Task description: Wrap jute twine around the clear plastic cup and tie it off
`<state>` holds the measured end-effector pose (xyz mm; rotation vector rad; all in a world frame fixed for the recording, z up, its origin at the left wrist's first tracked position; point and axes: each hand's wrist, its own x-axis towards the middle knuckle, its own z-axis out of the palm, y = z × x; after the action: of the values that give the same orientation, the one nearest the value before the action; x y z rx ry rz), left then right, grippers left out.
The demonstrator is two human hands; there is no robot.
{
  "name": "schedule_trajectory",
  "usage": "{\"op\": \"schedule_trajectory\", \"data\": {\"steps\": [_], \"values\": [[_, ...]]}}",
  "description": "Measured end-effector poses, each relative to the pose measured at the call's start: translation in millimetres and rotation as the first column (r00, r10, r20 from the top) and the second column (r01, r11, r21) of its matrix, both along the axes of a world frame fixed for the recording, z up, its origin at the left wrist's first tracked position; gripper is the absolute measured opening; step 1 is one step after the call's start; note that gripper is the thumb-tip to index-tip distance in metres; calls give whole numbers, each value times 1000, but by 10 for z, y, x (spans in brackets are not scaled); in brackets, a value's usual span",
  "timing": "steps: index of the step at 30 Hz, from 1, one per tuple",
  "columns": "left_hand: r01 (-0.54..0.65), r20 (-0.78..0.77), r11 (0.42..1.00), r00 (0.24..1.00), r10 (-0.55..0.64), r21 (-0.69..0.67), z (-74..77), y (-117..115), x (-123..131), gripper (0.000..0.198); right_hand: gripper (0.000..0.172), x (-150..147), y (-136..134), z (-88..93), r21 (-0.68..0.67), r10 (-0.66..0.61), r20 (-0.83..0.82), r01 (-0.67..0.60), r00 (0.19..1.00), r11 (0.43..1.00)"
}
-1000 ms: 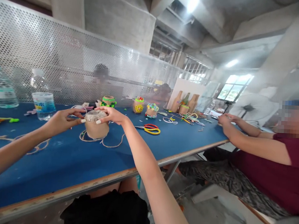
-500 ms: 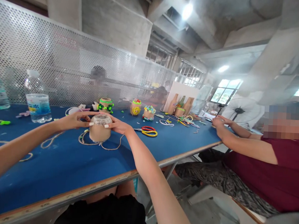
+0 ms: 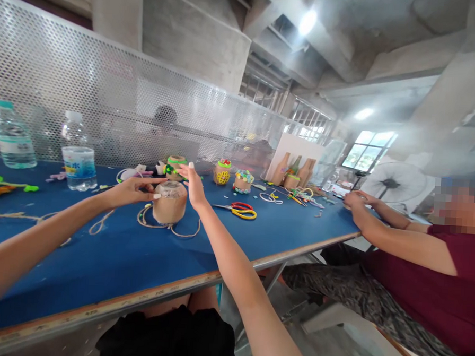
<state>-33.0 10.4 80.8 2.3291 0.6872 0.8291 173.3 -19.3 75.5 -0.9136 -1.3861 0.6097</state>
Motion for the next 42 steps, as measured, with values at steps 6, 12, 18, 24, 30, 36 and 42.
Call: {"op": "schedule_trajectory", "data": {"steps": [6, 12, 18, 24, 30, 36, 42], "values": [[-56, 29, 998, 998, 56, 6, 10, -173, -32, 67, 84, -184, 95, -211, -31, -54, -28, 53, 998, 998], [-88, 92, 996, 992, 89, -11, -21, -244, -7, 67, 84, -190, 82, -264, -53, -28, -18, 27, 999, 998], [-45, 140, 998, 989, 51, -47, -104, -215, 8, 68, 81, -213, 80, -309, -49, -24, -44, 22, 999, 999], [-40, 127, 997, 991, 48, -64, -113, -209, -24, 69, 76, -221, -71, -173, 16, -79, 29, 78, 996, 997], [-47, 108, 999, 993, 50, -26, -99, -212, -21, 63, 55, -269, -261, -118, 210, -187, 344, 119, 920, 970], [10, 115, 1000, 993, -12, 17, -98, -249, -9, 60, 50, -260, -225, -210, 229, -189, 371, 108, 909, 967], [76, 155, 996, 986, -69, -44, -122, -319, 40, 71, 44, -262, -260, -173, 199, -158, 368, 89, 916, 976]]}}
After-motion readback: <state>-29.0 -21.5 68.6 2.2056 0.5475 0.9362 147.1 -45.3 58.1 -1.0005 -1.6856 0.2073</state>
